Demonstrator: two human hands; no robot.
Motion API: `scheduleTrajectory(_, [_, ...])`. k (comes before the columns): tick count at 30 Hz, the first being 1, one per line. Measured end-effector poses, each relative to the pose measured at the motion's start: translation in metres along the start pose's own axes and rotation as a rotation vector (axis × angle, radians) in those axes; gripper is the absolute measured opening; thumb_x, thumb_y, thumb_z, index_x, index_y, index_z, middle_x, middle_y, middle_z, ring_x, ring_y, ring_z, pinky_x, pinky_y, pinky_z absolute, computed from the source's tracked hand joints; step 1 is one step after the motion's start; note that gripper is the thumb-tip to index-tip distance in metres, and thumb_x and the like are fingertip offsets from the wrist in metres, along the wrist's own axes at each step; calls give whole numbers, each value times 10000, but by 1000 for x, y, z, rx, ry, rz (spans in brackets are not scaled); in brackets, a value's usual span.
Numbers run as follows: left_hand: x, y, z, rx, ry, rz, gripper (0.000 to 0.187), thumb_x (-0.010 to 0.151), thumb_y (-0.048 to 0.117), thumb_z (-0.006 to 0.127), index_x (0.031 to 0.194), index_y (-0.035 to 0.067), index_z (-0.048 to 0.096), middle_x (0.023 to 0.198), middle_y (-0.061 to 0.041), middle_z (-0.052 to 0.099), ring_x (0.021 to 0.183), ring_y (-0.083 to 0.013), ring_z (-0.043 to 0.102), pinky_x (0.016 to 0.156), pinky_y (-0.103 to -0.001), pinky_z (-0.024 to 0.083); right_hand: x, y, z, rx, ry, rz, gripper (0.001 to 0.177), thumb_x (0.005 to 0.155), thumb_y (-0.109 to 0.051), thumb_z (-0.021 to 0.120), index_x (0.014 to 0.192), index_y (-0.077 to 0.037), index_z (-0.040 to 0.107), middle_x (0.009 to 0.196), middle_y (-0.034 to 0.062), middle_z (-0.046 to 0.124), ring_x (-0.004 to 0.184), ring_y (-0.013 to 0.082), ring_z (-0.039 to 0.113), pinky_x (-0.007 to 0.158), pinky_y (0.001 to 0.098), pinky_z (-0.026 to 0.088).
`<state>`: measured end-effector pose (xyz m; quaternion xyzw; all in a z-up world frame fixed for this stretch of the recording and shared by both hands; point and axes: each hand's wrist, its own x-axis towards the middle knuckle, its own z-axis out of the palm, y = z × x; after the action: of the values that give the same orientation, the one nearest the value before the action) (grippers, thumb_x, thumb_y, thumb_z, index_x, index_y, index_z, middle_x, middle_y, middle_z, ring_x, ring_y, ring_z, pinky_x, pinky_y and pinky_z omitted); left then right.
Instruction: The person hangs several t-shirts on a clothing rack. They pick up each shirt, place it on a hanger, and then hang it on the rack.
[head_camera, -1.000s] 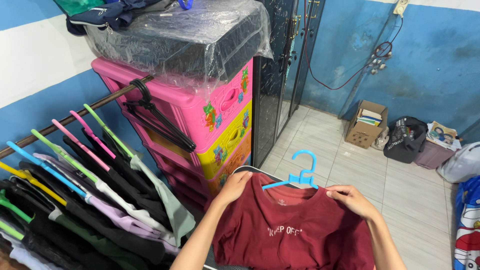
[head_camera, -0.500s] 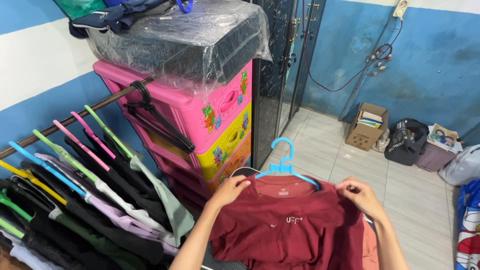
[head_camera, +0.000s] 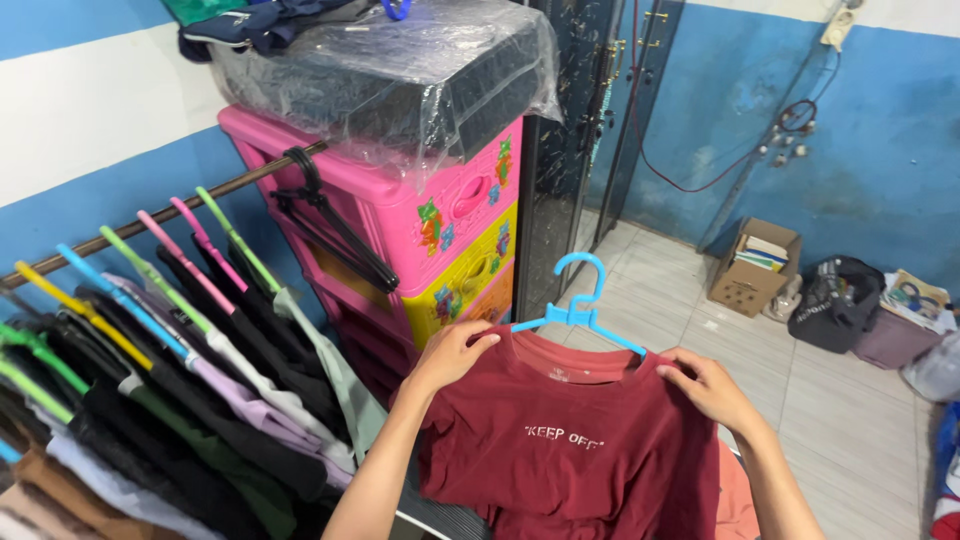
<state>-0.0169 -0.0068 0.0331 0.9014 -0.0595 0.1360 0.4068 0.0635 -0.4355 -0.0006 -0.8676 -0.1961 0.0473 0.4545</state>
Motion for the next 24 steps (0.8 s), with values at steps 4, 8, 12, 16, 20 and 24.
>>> scheduleTrajectory(4, [-14,-3,-4,118,312,149,350,894,325,751,1208,170,745,1102,-93,747,1009,-312,668,895,-395,506,3,4,-5,50,102,-94,211,920,-200,689,1066,-62,752,875,14,753,825,99,619,751,276,509])
scheduleTrajectory(8, [-38,-51,11,-90,631,28,844,779,287,858,1473,60,434,1414,-195,528,1288,-369,513,1055,-407,416,9,12,-20,154,165,-123,208,938,-160,696,1099,-39,746,888,8,715,828,88,590,748,264,478])
scheduleTrajectory(12, [-80,-105,69,-484,293,-483,1170,693,355,871,1580,40,176,1494,-168,509,1368,-277,528,1140,-357,411,10,8,-27,298,187,-126,191,978,-151,670,1108,-26,735,885,0,705,816,73,597,744,248,473])
scheduleTrajectory(16, [-105,-111,135,-519,175,-404,941,761,344,901,1482,2,402,1476,-148,560,1343,-244,550,1131,-343,415,13,-9,-26,296,225,-123,178,996,-146,665,1094,-10,726,873,1,701,796,66,594,726,244,473])
scheduleTrajectory(20, [-109,-95,148,-719,309,-239,536,881,303,775,1271,-47,662,1229,-147,757,1115,-212,705,967,-332,542,16,-27,-18,259,239,-137,175,1002,-130,681,1110,-4,738,885,20,694,808,82,585,730,261,468])
scheduleTrajectory(24, [-126,-79,113,-658,400,-278,418,953,296,682,1200,-41,702,1126,-115,792,1033,-174,731,903,-316,553,21,-43,-10,297,228,-234,187,980,-110,672,1124,-3,726,956,-2,721,877,66,622,799,241,493])
